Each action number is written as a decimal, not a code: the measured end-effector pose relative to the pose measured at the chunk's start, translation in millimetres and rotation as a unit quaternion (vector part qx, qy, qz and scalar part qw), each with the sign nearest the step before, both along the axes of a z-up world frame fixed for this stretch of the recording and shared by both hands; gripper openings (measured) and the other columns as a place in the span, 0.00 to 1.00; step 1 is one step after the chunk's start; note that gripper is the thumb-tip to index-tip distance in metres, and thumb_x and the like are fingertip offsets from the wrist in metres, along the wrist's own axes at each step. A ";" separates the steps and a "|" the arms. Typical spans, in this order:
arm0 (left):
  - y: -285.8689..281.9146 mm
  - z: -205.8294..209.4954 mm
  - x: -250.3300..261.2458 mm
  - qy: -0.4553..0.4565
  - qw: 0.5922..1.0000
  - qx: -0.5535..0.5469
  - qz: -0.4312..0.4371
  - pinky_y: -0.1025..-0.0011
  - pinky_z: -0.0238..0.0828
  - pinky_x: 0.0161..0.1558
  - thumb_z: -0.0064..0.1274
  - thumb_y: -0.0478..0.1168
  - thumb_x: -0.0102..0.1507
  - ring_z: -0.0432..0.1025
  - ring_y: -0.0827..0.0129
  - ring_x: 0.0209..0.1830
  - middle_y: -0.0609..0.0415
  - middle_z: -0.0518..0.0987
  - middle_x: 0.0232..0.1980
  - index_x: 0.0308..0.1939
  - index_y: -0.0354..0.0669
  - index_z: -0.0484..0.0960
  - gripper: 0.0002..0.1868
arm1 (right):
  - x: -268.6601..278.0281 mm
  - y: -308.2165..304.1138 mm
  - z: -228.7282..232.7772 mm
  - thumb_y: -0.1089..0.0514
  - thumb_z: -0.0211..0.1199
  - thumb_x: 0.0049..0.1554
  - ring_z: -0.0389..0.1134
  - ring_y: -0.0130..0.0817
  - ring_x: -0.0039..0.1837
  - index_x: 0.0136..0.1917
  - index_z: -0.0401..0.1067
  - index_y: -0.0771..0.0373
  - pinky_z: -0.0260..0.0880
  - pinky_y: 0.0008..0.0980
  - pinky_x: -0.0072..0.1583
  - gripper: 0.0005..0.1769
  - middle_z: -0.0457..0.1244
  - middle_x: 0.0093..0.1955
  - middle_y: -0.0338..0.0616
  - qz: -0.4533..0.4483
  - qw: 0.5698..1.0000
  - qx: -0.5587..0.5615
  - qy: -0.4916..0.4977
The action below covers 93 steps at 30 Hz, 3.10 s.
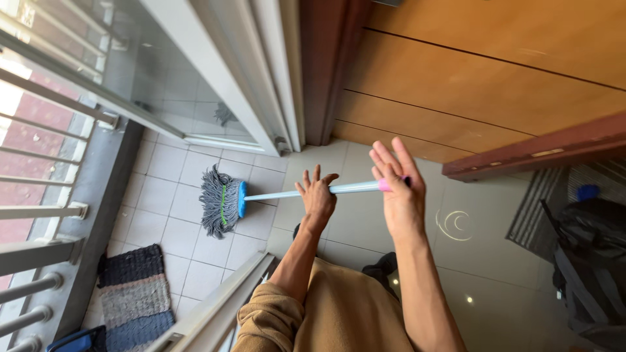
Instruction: The person mops the tiled floor of a balcony and then mops the floor area inside the doorway using a mop.
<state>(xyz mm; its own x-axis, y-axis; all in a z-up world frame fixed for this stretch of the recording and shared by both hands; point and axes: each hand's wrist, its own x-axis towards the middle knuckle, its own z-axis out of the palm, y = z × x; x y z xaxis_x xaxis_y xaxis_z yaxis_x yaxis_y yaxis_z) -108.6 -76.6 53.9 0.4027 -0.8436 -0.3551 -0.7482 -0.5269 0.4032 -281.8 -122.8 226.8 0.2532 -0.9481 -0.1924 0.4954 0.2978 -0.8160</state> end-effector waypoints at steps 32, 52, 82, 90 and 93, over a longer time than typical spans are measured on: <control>-29.5 -69.4 -414.5 0.083 0.977 0.034 -0.194 0.40 0.41 0.73 0.58 0.33 0.58 0.59 0.54 0.73 0.55 0.69 0.72 0.56 0.67 0.82 0.25 | -378.3 27.8 -34.3 0.69 0.56 0.60 0.60 0.48 0.79 0.77 0.59 0.69 0.55 0.41 0.75 0.32 0.60 0.76 0.58 -0.153 0.985 -0.005 0.082; 32.8 -96.7 -317.6 0.003 0.992 0.063 -0.111 0.36 0.41 0.72 0.58 0.32 0.57 0.62 0.57 0.71 0.61 0.74 0.67 0.52 0.68 0.82 0.24 | -310.0 62.5 -79.5 0.70 0.53 0.58 0.62 0.48 0.76 0.78 0.56 0.67 0.59 0.37 0.72 0.35 0.60 0.76 0.57 -0.075 0.995 0.032 0.061; 209.6 -65.6 -248.3 0.023 0.997 -0.011 0.069 0.29 0.39 0.70 0.54 0.49 0.65 0.46 0.30 0.78 0.44 0.58 0.79 0.65 0.56 0.77 0.23 | -245.3 255.7 -25.1 0.59 0.70 0.56 0.66 0.39 0.71 0.62 0.77 0.63 0.72 0.35 0.65 0.20 0.64 0.72 0.48 0.099 0.917 -0.196 0.332; 212.5 -45.7 -318.7 0.045 0.996 -0.041 0.060 0.27 0.41 0.69 0.55 0.48 0.65 0.44 0.26 0.78 0.42 0.57 0.80 0.67 0.56 0.75 0.25 | -308.4 267.1 -11.2 0.61 0.65 0.58 0.68 0.37 0.69 0.63 0.75 0.63 0.69 0.35 0.66 0.19 0.65 0.72 0.44 0.096 0.911 -0.214 0.340; 217.0 -44.8 -357.9 0.054 0.995 -0.030 0.080 0.28 0.42 0.69 0.58 0.49 0.61 0.44 0.27 0.77 0.44 0.55 0.80 0.67 0.59 0.74 0.29 | -342.0 275.2 -13.0 0.64 0.64 0.58 0.69 0.36 0.69 0.63 0.76 0.63 0.68 0.35 0.68 0.19 0.66 0.70 0.44 0.064 0.902 -0.250 0.345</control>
